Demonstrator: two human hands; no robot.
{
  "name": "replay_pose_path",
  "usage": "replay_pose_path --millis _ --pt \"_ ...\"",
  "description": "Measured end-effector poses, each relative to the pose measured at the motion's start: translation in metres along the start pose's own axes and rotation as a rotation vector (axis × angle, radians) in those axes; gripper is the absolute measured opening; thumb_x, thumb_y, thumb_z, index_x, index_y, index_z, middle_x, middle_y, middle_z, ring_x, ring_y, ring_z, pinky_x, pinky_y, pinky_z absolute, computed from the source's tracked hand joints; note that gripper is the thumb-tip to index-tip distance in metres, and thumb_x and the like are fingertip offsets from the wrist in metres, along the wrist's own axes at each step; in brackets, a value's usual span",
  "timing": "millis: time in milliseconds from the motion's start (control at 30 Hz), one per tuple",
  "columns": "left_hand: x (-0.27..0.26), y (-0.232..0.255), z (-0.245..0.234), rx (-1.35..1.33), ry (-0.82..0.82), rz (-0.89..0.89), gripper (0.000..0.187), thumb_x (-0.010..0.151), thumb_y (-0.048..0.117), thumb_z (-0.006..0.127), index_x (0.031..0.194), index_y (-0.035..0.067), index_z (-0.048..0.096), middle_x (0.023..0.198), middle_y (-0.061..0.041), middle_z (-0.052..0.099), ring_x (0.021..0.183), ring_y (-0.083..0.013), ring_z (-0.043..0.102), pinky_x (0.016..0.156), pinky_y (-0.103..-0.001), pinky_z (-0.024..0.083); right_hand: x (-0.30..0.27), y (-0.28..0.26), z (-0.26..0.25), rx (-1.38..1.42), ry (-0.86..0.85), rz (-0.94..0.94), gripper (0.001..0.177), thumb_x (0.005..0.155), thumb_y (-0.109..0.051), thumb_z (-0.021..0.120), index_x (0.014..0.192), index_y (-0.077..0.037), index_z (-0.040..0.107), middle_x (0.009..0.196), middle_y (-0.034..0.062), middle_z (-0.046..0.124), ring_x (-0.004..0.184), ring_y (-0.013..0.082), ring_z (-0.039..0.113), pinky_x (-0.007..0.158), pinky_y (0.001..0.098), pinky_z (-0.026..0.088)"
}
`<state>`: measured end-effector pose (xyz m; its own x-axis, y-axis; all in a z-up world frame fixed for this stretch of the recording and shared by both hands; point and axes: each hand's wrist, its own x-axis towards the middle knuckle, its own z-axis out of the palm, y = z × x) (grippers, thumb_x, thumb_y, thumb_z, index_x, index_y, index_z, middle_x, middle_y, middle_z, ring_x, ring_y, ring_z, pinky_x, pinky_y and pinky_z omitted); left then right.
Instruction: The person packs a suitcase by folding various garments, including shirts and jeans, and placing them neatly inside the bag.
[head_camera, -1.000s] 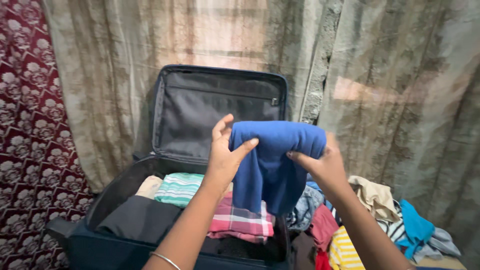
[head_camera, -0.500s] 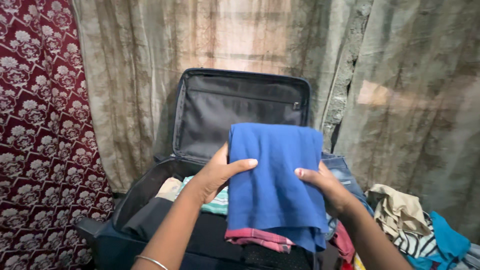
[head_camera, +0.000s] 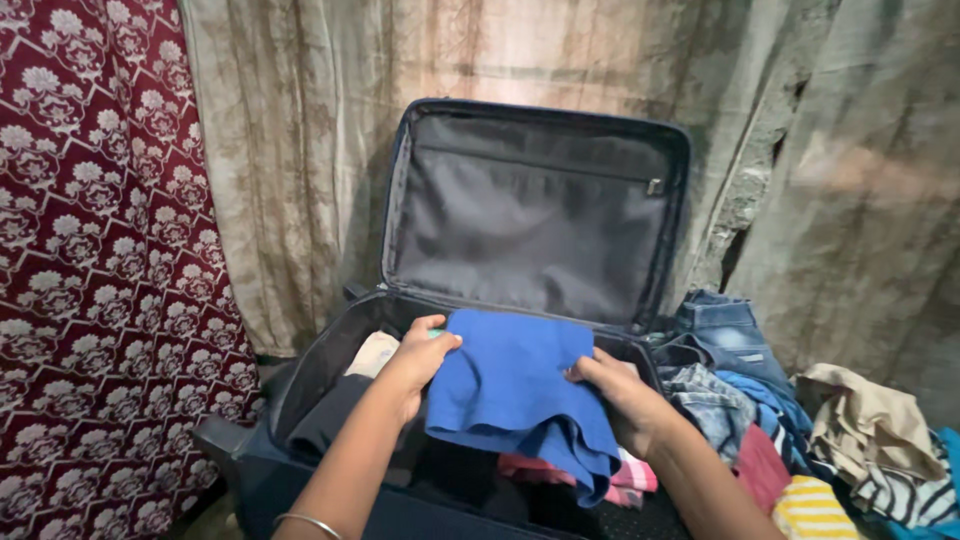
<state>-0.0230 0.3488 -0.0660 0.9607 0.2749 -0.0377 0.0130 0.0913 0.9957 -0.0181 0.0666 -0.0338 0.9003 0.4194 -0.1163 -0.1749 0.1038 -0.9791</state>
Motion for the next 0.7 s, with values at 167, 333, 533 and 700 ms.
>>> replay_pose_path --millis 167,333,533,700 --pt "0.022 -0.029 -0.034 0.168 -0.029 -0.131 0.074 0.086 0.024 0.071 0.151 0.018 0.036 0.134 -0.018 0.062 0.11 -0.0265 0.067 0.089 -0.044 0.058 0.011 0.024 0.041 -0.025 0.005 0.114 0.062 0.073 -0.017 0.069 0.133 -0.015 0.055 0.114 0.0065 0.064 0.106 0.0218 0.064 0.091 0.0386 0.055" --pt "0.036 -0.076 -0.071 0.321 -0.158 -0.285 0.086 0.078 0.009 0.074 0.151 0.022 0.03 0.137 -0.023 0.058 0.113 -0.0279 0.061 0.091 -0.045 0.054 0.031 0.06 0.065 -0.289 -0.066 0.318 0.084 0.072 -0.016 0.078 0.148 -0.023 0.04 0.118 0.0058 0.068 0.101 0.0182 0.069 0.087 0.0378 0.058" --pt "0.099 -0.08 -0.13 0.369 0.042 -0.067 0.065 0.077 0.002 0.063 0.137 0.018 0.042 0.126 -0.023 0.062 0.11 -0.0321 0.063 0.087 -0.042 0.054 0.109 0.088 0.088 -0.135 -0.042 0.132 0.096 0.072 -0.009 0.072 0.157 -0.02 0.03 0.108 0.0162 0.066 0.083 0.0228 0.068 0.074 0.0399 0.06" --pt "0.16 -0.066 -0.165 0.761 0.191 0.365 0.041 0.083 0.004 0.056 0.118 0.022 0.063 0.116 -0.02 0.073 0.109 -0.0374 0.071 0.092 -0.042 0.054 0.188 0.108 0.128 -0.104 -0.086 -0.053 0.111 0.074 -0.01 0.07 0.162 -0.029 0.006 0.116 0.0183 0.066 0.096 0.0236 0.066 0.089 0.0372 0.055"
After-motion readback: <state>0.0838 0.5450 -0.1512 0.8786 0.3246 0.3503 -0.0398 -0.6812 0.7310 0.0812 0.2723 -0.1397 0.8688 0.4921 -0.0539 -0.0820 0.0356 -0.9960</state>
